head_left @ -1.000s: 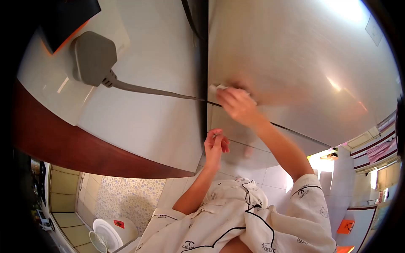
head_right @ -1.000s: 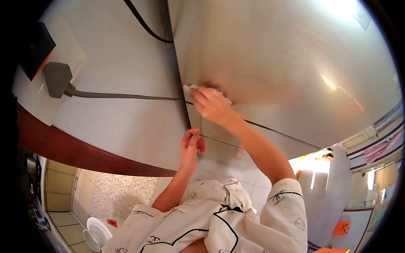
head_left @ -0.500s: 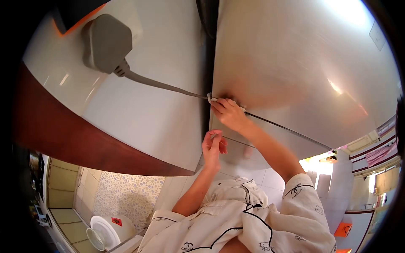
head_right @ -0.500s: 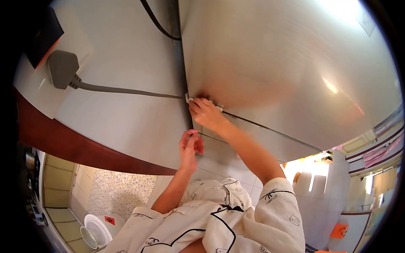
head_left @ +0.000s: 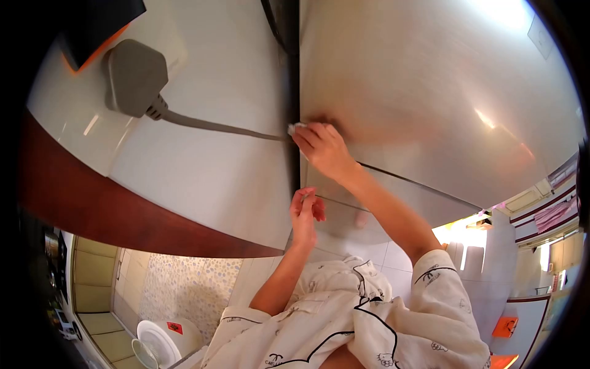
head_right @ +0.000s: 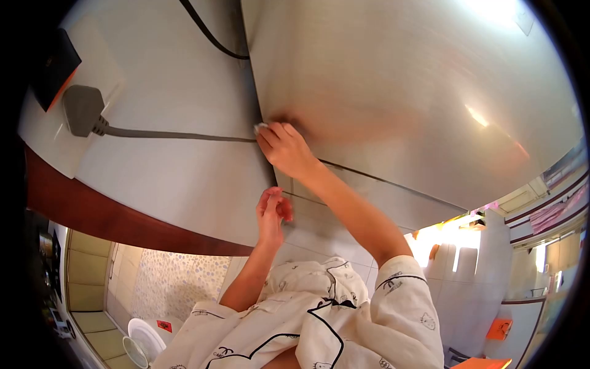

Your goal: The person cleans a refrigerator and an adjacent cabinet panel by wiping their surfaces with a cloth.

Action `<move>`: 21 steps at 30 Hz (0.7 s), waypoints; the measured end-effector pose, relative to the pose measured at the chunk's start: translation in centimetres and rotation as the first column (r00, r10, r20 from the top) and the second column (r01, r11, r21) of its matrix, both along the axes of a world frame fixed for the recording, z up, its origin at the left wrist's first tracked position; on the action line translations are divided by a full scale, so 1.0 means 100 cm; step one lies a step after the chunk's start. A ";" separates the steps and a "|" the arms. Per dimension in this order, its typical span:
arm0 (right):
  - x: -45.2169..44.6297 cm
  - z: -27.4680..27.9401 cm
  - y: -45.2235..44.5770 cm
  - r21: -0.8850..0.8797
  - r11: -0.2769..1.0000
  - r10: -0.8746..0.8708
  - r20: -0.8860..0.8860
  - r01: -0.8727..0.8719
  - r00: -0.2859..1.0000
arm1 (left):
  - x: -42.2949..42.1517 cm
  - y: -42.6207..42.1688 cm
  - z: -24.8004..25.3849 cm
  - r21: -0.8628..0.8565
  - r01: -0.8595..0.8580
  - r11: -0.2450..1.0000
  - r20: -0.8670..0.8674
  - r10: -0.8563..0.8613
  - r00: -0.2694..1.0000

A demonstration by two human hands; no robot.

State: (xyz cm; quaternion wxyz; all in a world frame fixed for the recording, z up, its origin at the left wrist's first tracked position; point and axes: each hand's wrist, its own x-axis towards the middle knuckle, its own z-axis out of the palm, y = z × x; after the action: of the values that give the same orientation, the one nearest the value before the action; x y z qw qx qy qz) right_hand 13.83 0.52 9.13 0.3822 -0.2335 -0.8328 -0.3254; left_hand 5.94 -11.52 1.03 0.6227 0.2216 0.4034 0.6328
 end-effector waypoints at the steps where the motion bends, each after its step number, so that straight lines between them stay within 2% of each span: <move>1: 0.003 0.002 0.004 0.010 1.000 0.012 -0.009 -0.012 1.000 | 0.004 0.002 0.001 -0.003 0.006 1.000 0.013 -0.006 1.000; 3: -0.001 -0.002 0.002 0.012 1.000 0.029 -0.057 -0.029 0.998 | -0.001 -0.003 0.001 -0.029 0.022 0.999 0.012 -0.022 1.000; 6: 0.002 -0.038 0.005 -0.005 1.000 -0.007 0.108 0.008 0.994 | -0.004 -0.003 -0.001 0.006 0.018 1.000 0.025 -0.018 1.000; 9: 0.009 -0.029 0.004 -0.068 0.998 -0.003 0.087 0.009 0.996 | -0.011 -0.005 0.004 -0.017 -0.032 0.999 -0.016 0.031 0.999; 12: 0.011 0.041 -0.003 0.074 0.997 0.026 -0.220 -0.010 0.975 | -0.011 -0.003 -0.007 -0.036 -0.034 0.999 -0.050 0.033 0.998; 16: 0.021 -0.010 0.003 0.063 0.997 0.044 0.004 -0.045 0.999 | -0.002 0.012 0.000 0.018 -0.002 1.000 -0.039 0.003 0.999; 19: 0.037 -0.028 -0.003 -0.066 0.997 0.027 0.008 -0.026 1.000 | 0.007 0.024 0.018 0.055 -0.032 0.998 -0.068 0.036 0.997; 21: 0.047 -0.005 -0.007 0.056 0.998 -0.030 -0.131 0.038 0.991 | 0.008 0.036 0.029 0.064 -0.027 0.998 -0.098 0.033 0.995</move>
State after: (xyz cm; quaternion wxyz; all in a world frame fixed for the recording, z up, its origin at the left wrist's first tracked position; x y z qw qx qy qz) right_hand 18.52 -0.16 8.64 0.4365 -0.2571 -0.7922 -0.3402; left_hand 6.75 -7.88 3.91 0.5850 0.2658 0.4173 0.6426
